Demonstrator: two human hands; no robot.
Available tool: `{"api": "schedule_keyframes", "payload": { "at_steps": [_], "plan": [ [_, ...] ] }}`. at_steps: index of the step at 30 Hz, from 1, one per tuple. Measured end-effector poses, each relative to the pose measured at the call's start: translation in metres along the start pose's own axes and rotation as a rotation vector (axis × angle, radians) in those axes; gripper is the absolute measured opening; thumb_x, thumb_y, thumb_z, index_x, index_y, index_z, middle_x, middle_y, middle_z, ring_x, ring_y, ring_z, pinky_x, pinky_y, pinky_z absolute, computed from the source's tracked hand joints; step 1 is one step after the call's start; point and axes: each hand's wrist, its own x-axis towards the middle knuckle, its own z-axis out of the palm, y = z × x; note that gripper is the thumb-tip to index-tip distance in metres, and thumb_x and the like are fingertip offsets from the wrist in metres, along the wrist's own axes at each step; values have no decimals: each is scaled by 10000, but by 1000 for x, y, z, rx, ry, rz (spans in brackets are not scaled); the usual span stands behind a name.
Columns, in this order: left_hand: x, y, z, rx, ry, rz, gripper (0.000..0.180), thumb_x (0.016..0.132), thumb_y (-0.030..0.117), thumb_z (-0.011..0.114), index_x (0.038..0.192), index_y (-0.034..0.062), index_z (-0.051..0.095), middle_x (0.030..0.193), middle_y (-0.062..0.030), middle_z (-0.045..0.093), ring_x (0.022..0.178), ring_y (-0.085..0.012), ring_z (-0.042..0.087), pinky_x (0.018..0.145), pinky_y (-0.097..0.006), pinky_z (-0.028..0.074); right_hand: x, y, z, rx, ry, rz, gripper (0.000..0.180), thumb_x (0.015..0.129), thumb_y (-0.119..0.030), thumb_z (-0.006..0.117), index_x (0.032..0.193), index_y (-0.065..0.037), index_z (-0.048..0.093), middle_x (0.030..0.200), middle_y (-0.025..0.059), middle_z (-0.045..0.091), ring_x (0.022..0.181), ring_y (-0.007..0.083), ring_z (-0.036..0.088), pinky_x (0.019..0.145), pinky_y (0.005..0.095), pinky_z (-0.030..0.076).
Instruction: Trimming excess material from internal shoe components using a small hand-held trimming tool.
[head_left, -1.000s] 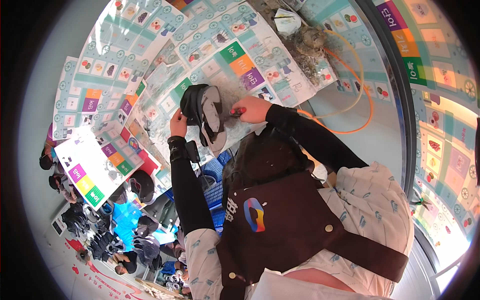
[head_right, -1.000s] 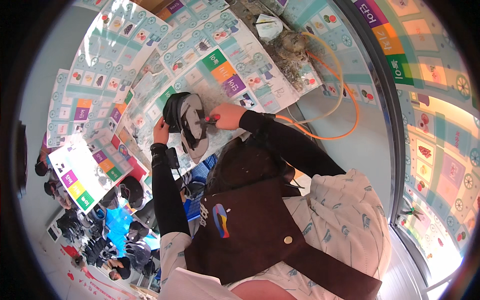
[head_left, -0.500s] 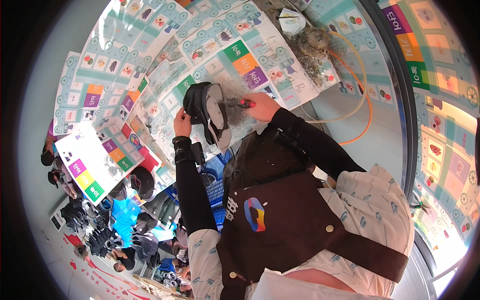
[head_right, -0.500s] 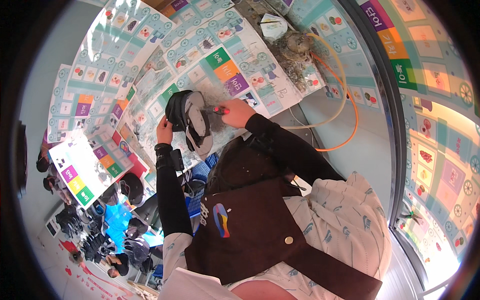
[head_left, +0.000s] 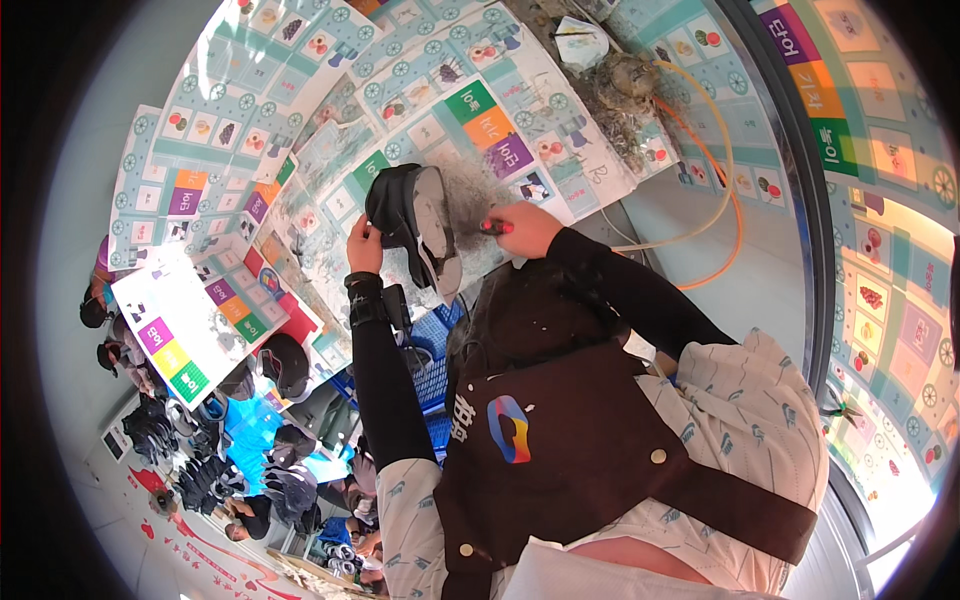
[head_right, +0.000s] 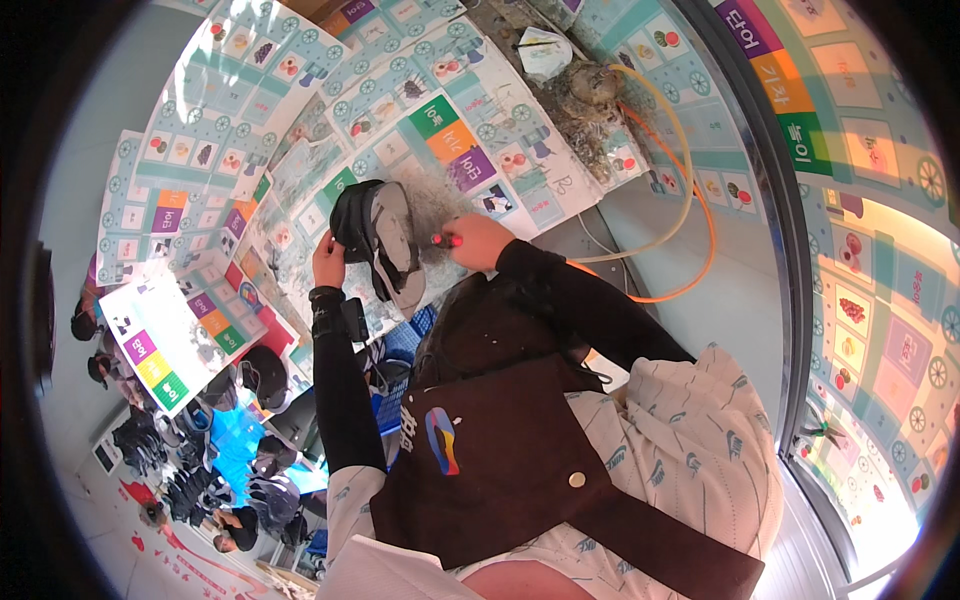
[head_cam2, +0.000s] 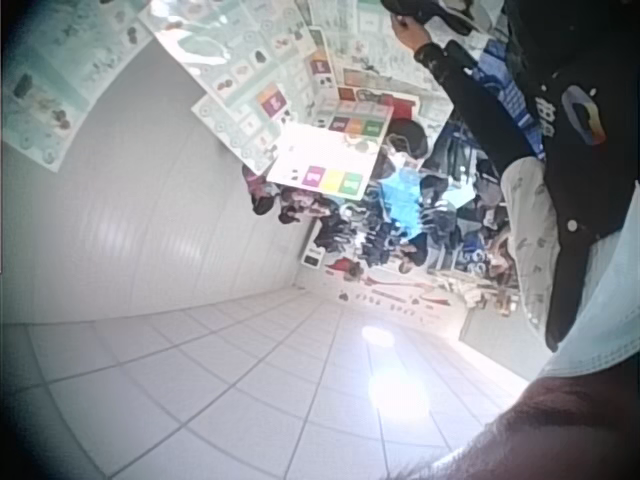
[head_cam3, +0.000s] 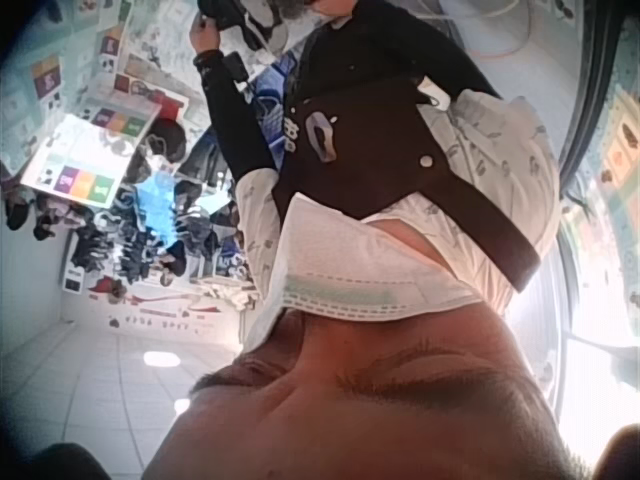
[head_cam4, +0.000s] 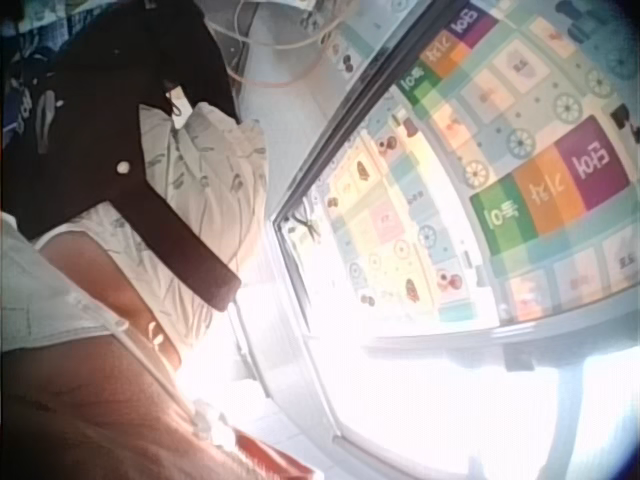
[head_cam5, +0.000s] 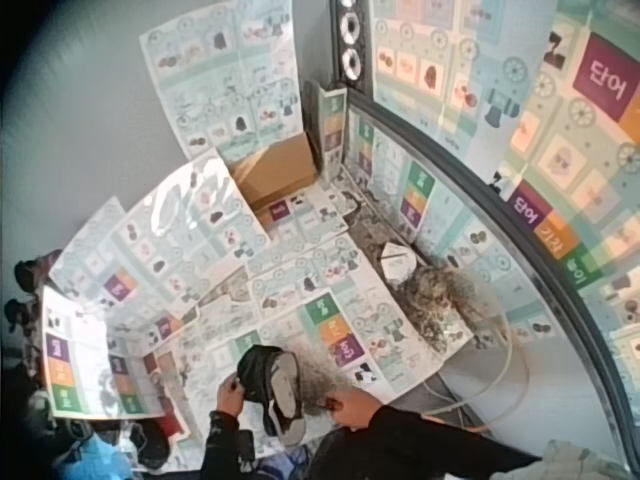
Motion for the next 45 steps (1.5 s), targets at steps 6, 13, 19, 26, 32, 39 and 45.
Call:
{"api": "schedule_keyframes", "payload": {
  "at_steps": [6, 13, 19, 26, 32, 39, 45],
  "plan": [
    [-17, 42, -17, 19, 62, 165, 365, 922, 151, 667, 1274, 53, 674, 861, -79, 615, 831, -227, 615, 782, -354, 496, -11, -3, -11, 136, -163, -28, 289, 835, -226, 629, 1050, -44, 690, 929, 235, 696, 925, 439, 654, 821, 497, 514],
    [-56, 153, -30, 652, -200, 861, 423, 744, 22, 647, 1143, 134, 733, 989, -121, 542, 1020, -357, 546, 1164, -568, 342, -22, 12, -64, 325, 169, -70, 318, 838, -143, 689, 1140, -50, 658, 907, 173, 710, 862, 344, 693, 789, 389, 526],
    [-66, 149, 23, 387, 600, 429, 538, 881, 210, 678, 1356, -5, 545, 1281, -256, 542, 1259, -455, 476, 1083, -538, 392, -24, 10, -70, 225, 152, -60, 358, 799, -60, 611, 1154, -27, 650, 889, 87, 712, 853, 244, 677, 832, 334, 506],
    [-60, 102, 4, 539, 295, -34, 241, 914, 191, 618, 1084, 21, 615, 962, -260, 675, 918, -464, 656, 806, -532, 518, -16, -1, -77, 283, 171, -122, 328, 830, -58, 635, 1155, -17, 636, 894, 88, 708, 841, 255, 672, 803, 346, 512],
    [6, 178, -37, 955, 72, 303, 216, 895, 236, 697, 897, 20, 688, 827, -217, 692, 804, -424, 689, 712, -513, 546, -15, -3, -81, 406, 66, -89, 340, 824, -14, 598, 1163, -7, 632, 892, 53, 703, 838, 183, 666, 812, 310, 513],
    [53, 173, 50, 751, -119, 294, 212, 898, 289, 715, 946, 84, 738, 933, -162, 726, 918, -394, 687, 801, -506, 554, 1, -15, -70, 54, 179, -197, 222, 827, -136, 594, 1029, -55, 637, 847, 212, 663, 853, 447, 637, 745, 501, 505],
    [53, 183, 55, 691, -134, 289, 222, 912, 300, 702, 953, 85, 735, 926, -175, 718, 925, -399, 680, 793, -508, 543, 26, 0, -56, -69, 85, -170, 250, 813, -149, 560, 1032, -70, 650, 843, 227, 671, 870, 455, 642, 746, 546, 498]
  ]
}}
